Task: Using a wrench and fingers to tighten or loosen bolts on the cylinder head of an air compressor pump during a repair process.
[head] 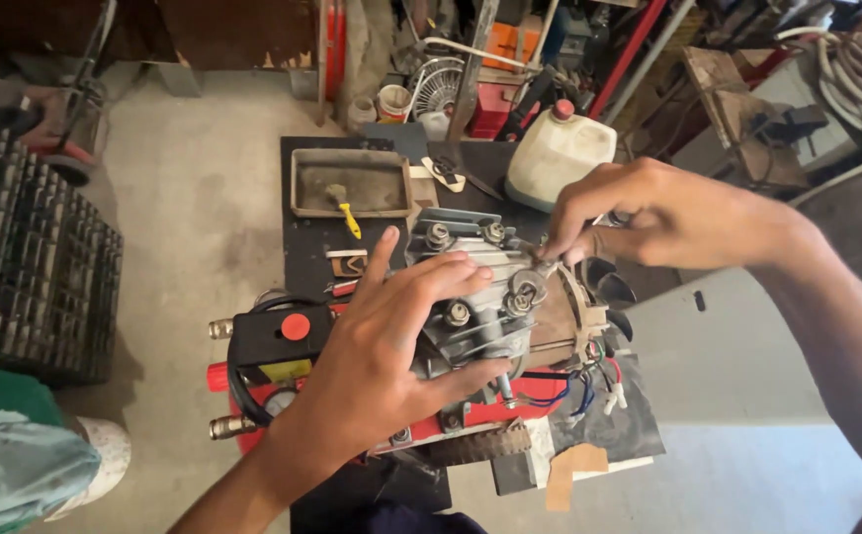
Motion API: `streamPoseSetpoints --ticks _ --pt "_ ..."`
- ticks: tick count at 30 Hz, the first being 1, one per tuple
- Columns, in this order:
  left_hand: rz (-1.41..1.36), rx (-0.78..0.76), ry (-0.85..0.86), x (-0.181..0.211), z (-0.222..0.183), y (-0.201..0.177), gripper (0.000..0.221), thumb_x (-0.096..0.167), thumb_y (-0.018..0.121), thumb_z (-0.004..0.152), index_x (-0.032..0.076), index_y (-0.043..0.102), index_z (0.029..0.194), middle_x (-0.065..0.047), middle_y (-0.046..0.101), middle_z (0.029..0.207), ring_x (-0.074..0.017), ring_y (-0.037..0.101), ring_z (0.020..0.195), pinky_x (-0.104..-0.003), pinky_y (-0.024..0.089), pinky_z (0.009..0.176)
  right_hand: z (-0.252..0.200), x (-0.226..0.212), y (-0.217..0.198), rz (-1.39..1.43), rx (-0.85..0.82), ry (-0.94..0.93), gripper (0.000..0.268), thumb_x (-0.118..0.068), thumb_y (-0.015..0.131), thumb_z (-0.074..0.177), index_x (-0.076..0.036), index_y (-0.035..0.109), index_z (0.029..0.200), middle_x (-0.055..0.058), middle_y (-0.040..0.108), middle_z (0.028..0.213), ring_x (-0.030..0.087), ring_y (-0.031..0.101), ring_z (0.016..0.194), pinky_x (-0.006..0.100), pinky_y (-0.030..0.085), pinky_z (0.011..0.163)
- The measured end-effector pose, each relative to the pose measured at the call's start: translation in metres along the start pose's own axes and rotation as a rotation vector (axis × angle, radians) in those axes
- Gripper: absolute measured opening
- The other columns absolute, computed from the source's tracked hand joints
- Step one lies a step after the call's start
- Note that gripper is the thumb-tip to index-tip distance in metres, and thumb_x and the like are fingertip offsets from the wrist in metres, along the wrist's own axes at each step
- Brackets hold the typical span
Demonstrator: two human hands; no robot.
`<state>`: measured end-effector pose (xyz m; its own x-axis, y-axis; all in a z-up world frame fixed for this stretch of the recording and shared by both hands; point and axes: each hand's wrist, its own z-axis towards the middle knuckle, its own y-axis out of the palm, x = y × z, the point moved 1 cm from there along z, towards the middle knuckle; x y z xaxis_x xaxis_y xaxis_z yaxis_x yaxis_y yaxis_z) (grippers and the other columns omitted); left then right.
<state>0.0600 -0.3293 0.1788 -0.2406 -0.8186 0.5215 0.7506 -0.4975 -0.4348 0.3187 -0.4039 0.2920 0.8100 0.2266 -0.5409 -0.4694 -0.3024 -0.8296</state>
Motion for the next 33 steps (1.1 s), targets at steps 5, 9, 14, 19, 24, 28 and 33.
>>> streamPoseSetpoints --ticks 5,9,14,19,24,28,33 --pt "0.015 0.004 -0.006 0.002 0.001 0.0 0.064 0.037 0.08 0.09 0.0 0.052 0.132 -0.009 0.071 0.129 -0.0282 0.065 0.13 -0.065 0.026 0.127 0.029 -0.006 -0.016 0.005 -0.129 -0.03 0.047 0.016 0.05 0.071 -0.01 0.079 0.096 0.004 0.082 0.093 0.015 0.077 0.083 0.031 0.06 0.078" --pt "0.007 -0.023 -0.029 0.005 0.002 -0.002 0.063 0.036 0.08 0.089 -0.001 0.052 0.131 -0.01 0.069 0.132 -0.0303 0.065 0.131 -0.066 0.026 0.127 0.043 -0.01 -0.021 -0.046 -0.238 0.05 0.05 0.017 0.051 0.071 -0.014 0.081 0.097 0.003 0.083 0.099 0.016 0.078 0.092 0.037 0.062 0.09" --pt "0.0 -0.011 -0.027 0.003 0.002 0.0 0.062 0.036 0.081 0.088 -0.001 0.054 0.13 -0.009 0.07 0.13 -0.028 0.065 0.13 -0.065 0.026 0.127 0.054 -0.014 -0.025 -0.049 -0.301 0.053 0.022 -0.006 0.063 0.087 -0.014 0.082 0.097 0.003 0.086 0.105 0.018 0.082 0.101 0.04 0.06 0.094" --pt "-0.004 -0.013 -0.018 0.001 0.001 0.0 0.063 0.037 0.082 0.088 0.0 0.054 0.132 -0.009 0.069 0.13 -0.0266 0.065 0.129 -0.065 0.025 0.128 0.054 -0.027 -0.026 -0.103 -0.339 0.258 0.017 -0.012 0.067 0.087 -0.017 0.079 0.098 -0.001 0.087 0.105 0.015 0.082 0.1 0.042 0.06 0.094" --pt "-0.019 0.022 -0.005 -0.003 -0.001 0.002 0.066 0.038 0.083 0.087 0.001 0.052 0.131 -0.009 0.072 0.126 -0.0268 0.065 0.129 -0.065 0.024 0.129 0.024 -0.032 -0.023 -0.098 -0.359 0.71 0.008 -0.008 0.071 0.086 -0.014 0.074 0.09 0.001 0.084 0.085 0.012 0.08 0.081 0.032 0.067 0.078" --pt "-0.023 0.023 0.0 -0.002 -0.001 0.001 0.063 0.038 0.083 0.088 0.001 0.054 0.13 -0.011 0.071 0.128 -0.026 0.065 0.129 -0.064 0.024 0.128 -0.014 -0.022 0.011 0.078 -0.311 0.593 0.014 -0.028 0.073 0.088 -0.016 0.072 0.081 -0.001 0.085 0.084 0.011 0.09 0.08 0.034 0.079 0.083" --pt "0.008 0.011 0.012 -0.002 0.001 -0.001 0.066 0.035 0.088 0.087 0.001 0.053 0.132 -0.009 0.07 0.132 -0.0247 0.064 0.13 -0.062 0.025 0.128 -0.029 -0.067 0.07 0.612 0.087 0.759 0.024 -0.017 0.072 0.092 -0.007 0.052 0.082 0.016 0.088 0.069 0.025 0.089 0.058 0.035 0.069 0.043"
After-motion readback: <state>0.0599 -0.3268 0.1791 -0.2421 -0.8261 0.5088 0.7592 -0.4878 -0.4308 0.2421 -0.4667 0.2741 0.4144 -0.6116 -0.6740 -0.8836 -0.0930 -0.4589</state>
